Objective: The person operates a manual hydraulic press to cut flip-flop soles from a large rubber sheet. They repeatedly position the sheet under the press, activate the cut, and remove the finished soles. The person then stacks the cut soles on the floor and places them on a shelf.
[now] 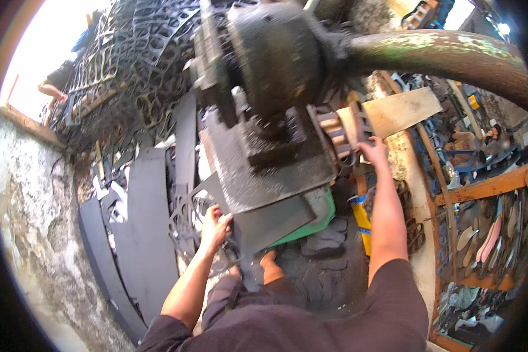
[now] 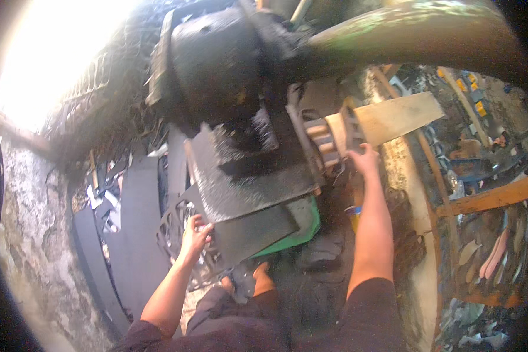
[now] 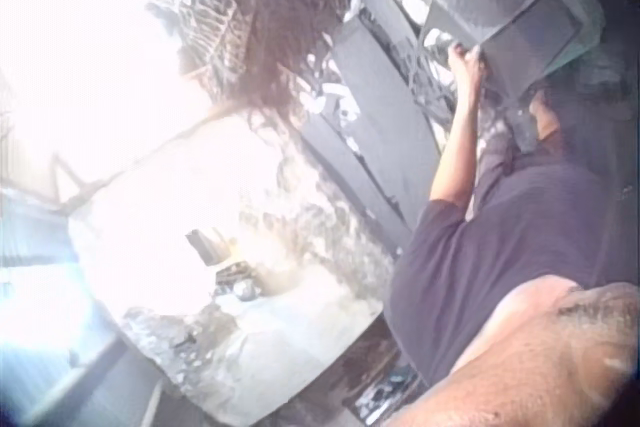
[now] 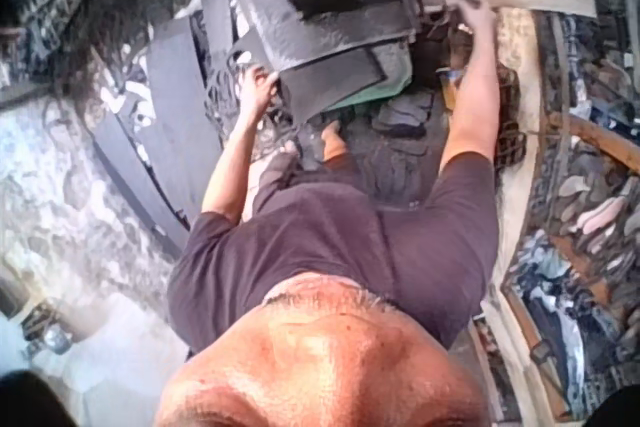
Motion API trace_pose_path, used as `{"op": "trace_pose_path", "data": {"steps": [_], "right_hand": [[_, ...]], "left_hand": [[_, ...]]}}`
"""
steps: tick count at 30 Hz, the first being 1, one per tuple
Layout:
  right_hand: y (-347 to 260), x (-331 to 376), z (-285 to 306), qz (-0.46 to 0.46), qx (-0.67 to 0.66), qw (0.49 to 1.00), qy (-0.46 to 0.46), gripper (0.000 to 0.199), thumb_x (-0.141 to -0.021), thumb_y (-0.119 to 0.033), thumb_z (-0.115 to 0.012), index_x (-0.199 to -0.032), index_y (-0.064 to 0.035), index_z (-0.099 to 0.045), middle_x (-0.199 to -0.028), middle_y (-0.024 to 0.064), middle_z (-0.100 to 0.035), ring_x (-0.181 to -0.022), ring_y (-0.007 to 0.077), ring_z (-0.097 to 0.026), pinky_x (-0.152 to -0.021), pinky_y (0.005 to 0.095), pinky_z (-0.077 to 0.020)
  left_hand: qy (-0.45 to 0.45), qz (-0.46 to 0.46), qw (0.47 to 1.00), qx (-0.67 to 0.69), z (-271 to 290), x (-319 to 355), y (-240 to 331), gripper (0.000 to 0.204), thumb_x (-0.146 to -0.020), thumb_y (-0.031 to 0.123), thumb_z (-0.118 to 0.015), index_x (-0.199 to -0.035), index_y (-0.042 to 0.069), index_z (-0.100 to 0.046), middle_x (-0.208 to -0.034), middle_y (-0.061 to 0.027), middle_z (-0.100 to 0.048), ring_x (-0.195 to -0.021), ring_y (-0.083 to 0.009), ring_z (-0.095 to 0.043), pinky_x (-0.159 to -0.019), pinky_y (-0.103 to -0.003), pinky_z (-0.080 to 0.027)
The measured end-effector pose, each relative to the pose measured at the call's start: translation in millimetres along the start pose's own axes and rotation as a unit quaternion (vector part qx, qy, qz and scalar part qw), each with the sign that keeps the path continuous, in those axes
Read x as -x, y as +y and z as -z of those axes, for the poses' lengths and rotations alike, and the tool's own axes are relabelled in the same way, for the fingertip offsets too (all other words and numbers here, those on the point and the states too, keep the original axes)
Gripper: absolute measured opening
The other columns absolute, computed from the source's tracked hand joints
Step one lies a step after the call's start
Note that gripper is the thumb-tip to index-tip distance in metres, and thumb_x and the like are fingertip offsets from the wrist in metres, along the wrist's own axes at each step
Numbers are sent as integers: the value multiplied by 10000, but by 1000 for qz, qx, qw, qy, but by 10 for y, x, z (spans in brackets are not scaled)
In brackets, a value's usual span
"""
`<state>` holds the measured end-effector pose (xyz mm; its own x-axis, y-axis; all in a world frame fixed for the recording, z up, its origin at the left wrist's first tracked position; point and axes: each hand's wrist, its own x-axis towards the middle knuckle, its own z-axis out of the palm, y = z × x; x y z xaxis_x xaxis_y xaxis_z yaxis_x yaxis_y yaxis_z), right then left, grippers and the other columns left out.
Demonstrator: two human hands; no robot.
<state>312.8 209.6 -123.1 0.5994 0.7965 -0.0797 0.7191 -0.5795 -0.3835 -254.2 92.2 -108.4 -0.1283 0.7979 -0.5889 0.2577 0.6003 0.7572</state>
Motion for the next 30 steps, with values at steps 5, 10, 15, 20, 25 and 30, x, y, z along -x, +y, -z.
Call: {"op": "trace_pose_path", "data": {"steps": [5,10,15,20,25,30], "right_hand": [[-829,2087,414,-9,-518,852,-79,525,-901,-250,-746,-1337,-73,-513,-1182,69,-597,-1136,196,-561,-950,384,-477],[-1691,4326,290,150,-367,912,-108,917,-679,-299,-938,-1405,-25,-450,-1408,181,-460,-1349,306,-435,-1132,467,-363],[-2389,4782,-725,244,-259,930,-87,740,-705,-329,-906,-1293,-72,-538,-1468,310,-412,-1380,473,-413,-1125,549,-388],[-2524,4792,-1227,256,-145,956,6,704,-705,-308,-892,-1237,-34,-522,-1459,322,-405,-1354,481,-423,-1128,554,-389],[-2408,4792,-1159,206,-179,962,5,985,-675,-353,-944,-1422,-6,-403,-1496,317,-372,-1404,482,-370,-1161,553,-362],[-1713,4555,-1041,196,-105,975,-4,1183,-647,-340,-966,-1545,15,-283,-1582,275,-313,-1498,451,-272,-1215,555,-306]], "left_hand": [[-90,44,987,126,581,29,-135,494,-985,159,-691,-1458,108,-560,-1287,-47,-651,-1119,-185,-628,-904,-430,-553],[-215,11,961,171,880,-264,-400,509,-1021,148,-630,-1519,166,-530,-1354,3,-661,-1070,-153,-648,-930,-434,-549],[-218,15,958,185,930,-453,-578,467,-974,141,-711,-1427,101,-603,-1134,-24,-733,-957,-131,-675,-804,-374,-574],[-237,25,950,202,908,-456,-524,469,-962,148,-730,-1399,31,-606,-1199,-71,-716,-1070,-168,-674,-861,-402,-575],[-226,39,954,194,655,-419,-418,430,-975,163,-709,-1381,50,-623,-1154,-64,-722,-1044,-172,-673,-840,-407,-584],[-177,-57,963,195,300,-176,44,739,-942,224,-761,-1569,112,-387,-1558,-221,-414,-1153,-290,-647,-842,-404,-621]]}}
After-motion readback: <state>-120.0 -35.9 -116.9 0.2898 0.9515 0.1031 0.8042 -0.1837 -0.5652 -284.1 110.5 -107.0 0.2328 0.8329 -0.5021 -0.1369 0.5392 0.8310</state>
